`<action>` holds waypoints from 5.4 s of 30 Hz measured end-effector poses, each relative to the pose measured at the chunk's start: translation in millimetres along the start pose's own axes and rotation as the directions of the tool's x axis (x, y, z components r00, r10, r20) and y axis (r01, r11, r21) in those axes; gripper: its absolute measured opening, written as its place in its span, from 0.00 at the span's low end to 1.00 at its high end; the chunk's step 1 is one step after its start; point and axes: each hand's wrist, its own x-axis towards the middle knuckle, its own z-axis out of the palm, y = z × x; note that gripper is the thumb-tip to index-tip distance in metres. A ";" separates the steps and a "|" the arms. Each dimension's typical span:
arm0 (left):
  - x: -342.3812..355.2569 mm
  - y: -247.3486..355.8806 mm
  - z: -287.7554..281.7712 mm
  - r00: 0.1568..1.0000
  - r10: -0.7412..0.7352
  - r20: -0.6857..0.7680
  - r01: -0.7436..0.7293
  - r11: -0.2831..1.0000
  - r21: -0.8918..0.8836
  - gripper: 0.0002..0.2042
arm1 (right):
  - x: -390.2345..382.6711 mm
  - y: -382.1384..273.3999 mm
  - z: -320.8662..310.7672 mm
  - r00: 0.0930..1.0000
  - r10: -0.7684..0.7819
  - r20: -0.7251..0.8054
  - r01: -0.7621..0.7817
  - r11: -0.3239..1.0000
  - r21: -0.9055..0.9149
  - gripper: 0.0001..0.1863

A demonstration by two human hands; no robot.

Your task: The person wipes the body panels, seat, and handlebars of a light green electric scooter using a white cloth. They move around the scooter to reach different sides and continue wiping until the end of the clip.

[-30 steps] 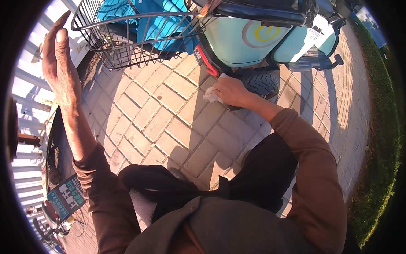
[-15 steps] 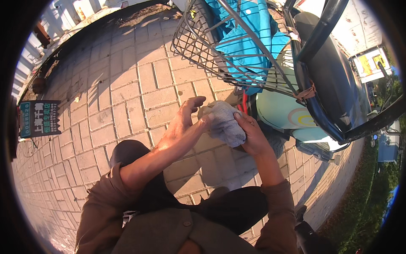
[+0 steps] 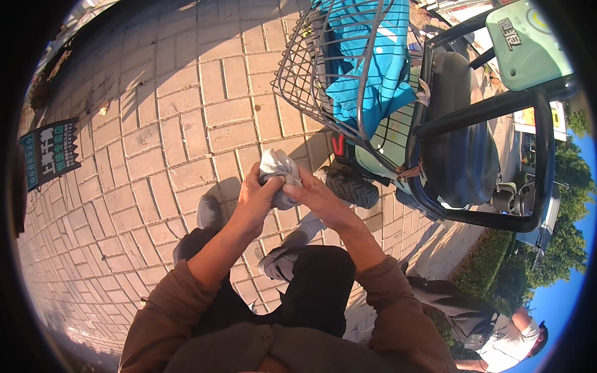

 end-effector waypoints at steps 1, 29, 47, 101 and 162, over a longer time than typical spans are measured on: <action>-5.0 -4.0 -3.1 0.999 -0.042 0.014 0.043 0.996 -0.077 0.25 | -5.9 -3.7 5.1 0.997 -0.049 0.064 0.056 0.994 -0.099 0.35; -235.8 198.0 115.5 0.892 -0.202 0.405 0.315 0.920 -0.234 0.30 | -211.4 -239.3 155.7 0.887 -0.170 -0.429 -0.030 0.907 -0.421 0.42; -21.2 269.7 152.6 0.979 0.191 -0.071 -0.076 0.665 0.743 0.36 | -227.1 -394.5 -236.5 0.590 -0.406 -0.698 0.158 0.906 -0.393 0.25; 20.8 192.3 170.7 0.811 0.580 -0.083 -0.269 0.494 0.827 0.22 | 37.3 -366.1 -309.8 0.984 0.156 0.088 0.151 -0.459 -0.876 0.23; 210.7 598.6 152.0 0.876 -0.335 0.346 -0.280 0.230 0.932 0.19 | 152.6 -408.6 -127.8 -0.396 0.564 -0.724 0.911 0.343 -0.230 0.27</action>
